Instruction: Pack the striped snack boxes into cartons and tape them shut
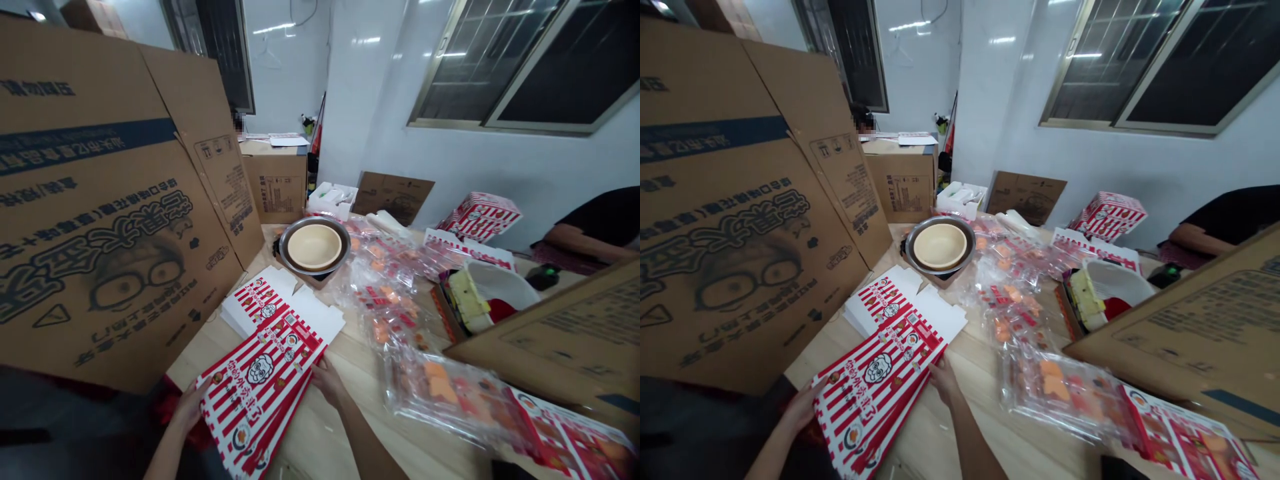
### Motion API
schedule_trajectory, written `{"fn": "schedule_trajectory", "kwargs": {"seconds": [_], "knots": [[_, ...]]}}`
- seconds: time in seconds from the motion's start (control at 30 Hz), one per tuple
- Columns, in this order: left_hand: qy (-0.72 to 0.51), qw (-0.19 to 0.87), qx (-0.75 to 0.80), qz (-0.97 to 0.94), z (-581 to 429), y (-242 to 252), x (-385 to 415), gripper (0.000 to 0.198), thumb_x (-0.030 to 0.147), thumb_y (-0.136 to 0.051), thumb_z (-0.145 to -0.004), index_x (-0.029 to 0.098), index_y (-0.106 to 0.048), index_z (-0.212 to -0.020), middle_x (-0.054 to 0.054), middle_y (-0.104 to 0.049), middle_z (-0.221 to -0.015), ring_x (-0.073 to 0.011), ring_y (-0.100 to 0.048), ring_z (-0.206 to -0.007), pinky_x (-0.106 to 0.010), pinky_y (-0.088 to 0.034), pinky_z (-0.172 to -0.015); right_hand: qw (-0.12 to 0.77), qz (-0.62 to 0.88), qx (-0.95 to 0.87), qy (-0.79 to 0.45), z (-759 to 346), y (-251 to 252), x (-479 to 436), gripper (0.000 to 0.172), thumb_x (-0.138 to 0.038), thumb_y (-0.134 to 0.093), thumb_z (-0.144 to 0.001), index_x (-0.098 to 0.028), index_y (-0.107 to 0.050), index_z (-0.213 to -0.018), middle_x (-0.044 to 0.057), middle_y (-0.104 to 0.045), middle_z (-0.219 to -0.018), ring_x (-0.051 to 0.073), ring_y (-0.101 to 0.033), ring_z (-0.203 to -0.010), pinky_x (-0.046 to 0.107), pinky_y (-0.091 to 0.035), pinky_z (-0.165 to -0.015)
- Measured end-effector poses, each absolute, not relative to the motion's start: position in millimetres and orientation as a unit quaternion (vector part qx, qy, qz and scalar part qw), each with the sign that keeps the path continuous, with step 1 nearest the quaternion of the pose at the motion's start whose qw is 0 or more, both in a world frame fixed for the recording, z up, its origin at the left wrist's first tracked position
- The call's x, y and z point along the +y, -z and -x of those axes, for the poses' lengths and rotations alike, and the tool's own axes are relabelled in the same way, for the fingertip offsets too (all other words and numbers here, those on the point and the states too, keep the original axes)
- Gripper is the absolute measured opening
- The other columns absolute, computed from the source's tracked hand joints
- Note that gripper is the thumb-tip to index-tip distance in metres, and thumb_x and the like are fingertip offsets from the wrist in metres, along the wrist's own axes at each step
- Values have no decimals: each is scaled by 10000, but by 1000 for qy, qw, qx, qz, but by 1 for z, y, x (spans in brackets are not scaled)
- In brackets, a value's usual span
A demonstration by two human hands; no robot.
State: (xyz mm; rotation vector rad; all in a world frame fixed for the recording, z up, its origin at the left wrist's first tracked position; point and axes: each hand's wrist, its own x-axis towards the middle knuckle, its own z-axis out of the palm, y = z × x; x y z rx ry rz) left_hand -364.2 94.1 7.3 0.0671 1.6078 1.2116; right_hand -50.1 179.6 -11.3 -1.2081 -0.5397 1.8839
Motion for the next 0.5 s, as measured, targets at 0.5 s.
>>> {"fn": "schedule_trajectory", "kwargs": {"seconds": [0.5], "knots": [[-317, 410, 794, -318, 324, 4, 117, 259, 336, -554, -811, 100, -609, -906, -113, -618, -1037, -243, -544, -1043, -440, -394, -923, 367, 582, -283, -668, -37, 0, 109, 372, -404, -623, -757, -175, -557, -1042, 70, -627, -1014, 235, -598, -938, 429, -507, -777]]}}
